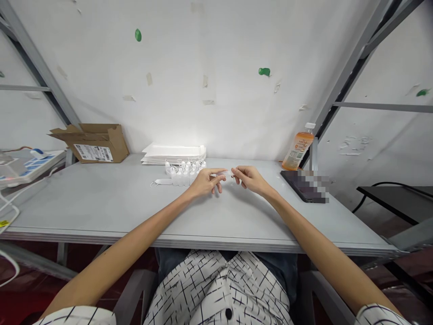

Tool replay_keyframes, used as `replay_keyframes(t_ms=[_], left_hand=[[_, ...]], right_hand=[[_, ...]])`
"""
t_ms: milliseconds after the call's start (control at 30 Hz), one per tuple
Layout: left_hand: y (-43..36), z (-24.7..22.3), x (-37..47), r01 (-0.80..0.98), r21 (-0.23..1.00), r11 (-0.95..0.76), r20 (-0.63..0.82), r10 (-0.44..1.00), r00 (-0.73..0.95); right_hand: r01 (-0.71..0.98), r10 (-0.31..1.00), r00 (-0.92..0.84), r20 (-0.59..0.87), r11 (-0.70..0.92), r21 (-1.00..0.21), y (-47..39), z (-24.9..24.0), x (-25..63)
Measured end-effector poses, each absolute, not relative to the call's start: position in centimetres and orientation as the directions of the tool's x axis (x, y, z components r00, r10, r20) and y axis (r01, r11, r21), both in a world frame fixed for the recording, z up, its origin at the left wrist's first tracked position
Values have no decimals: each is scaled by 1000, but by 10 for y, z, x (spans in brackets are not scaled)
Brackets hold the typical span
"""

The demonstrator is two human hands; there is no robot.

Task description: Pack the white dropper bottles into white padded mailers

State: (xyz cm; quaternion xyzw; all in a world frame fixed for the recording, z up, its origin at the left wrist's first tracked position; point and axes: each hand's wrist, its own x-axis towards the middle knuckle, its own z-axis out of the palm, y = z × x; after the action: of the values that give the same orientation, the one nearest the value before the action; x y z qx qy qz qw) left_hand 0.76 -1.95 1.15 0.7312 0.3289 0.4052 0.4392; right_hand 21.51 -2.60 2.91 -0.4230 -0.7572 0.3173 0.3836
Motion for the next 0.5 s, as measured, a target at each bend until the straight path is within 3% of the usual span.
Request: replay_keyframes(t_ms=[167,267,500], left_hand=[[-24,13,9,211,862,-462,339,833,438],[-23,11,11,171,885,-433,322,834,448],[-19,13,10,114,897,-427,350,844,407]], right_hand=[[437,893,-315,320,436,-787,-23,20,209],[435,897,-291,333,434,-789,-25,21,209],[162,881,-329,340,408,-899,-34,38,212]])
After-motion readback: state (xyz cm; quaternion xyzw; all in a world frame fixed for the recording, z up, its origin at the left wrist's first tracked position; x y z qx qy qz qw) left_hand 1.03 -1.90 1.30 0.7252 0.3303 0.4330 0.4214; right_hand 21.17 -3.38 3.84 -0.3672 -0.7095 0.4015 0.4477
